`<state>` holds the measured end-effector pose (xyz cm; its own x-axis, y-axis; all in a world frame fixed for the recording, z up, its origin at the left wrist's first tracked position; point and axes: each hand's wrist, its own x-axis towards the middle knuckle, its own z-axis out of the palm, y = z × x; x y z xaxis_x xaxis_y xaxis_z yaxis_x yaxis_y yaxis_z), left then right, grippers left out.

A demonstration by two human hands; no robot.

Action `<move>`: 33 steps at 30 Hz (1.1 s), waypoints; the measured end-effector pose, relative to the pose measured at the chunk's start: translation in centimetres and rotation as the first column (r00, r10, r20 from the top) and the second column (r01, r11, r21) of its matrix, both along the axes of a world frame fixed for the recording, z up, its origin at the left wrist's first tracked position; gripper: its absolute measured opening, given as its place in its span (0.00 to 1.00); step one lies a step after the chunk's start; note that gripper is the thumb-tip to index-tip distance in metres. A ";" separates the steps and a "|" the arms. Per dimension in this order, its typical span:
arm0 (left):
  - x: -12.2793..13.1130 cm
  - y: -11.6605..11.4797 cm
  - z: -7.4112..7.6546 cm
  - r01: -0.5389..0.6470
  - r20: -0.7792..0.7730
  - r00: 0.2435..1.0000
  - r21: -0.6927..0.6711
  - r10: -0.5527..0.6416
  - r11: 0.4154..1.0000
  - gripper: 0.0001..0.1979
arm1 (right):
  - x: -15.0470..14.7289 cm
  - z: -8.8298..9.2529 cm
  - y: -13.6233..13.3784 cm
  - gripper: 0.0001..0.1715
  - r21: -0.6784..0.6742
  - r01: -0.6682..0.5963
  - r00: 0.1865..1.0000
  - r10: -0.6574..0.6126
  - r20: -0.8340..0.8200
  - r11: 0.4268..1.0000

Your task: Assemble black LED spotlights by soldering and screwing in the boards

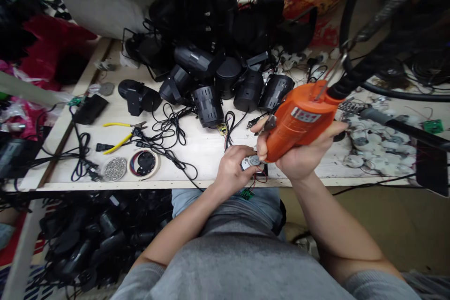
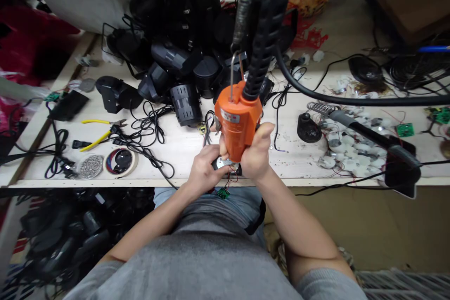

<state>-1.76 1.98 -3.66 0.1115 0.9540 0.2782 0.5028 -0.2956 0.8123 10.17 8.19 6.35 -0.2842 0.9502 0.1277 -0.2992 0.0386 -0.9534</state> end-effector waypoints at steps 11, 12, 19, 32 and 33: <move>0.2 -0.1 0.1 -0.020 0.029 0.999 0.049 0.018 0.999 0.15 | -0.2 -0.3 -0.3 0.51 0.027 -0.036 0.995 0.038 -0.088 0.999; 0.2 -0.1 0.1 -0.016 0.026 1.000 0.040 0.015 0.999 0.15 | 0.0 -0.4 -0.4 0.51 0.037 -0.050 0.994 0.054 -0.097 0.998; -0.1 -0.2 0.5 0.010 -0.020 1.000 0.037 -0.009 0.999 0.16 | 3.5 -2.3 -0.4 0.51 0.113 0.026 0.964 0.005 -0.266 0.993; -1.2 0.0 3.0 0.090 -0.032 0.996 0.059 -0.088 0.994 0.16 | 3.3 -3.4 0.3 0.47 0.053 -0.087 0.969 0.097 -0.226 0.995; -1.5 -0.3 3.0 0.044 0.013 0.999 0.035 -0.044 0.998 0.16 | 3.2 -3.6 0.2 0.47 0.057 -0.076 0.969 0.087 -0.233 0.995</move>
<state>-3.29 1.70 -0.66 0.1489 0.9380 0.3130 0.4773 -0.3454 0.8080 13.37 8.42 2.70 -0.3174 0.9163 0.2443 -0.5183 0.0480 -0.8538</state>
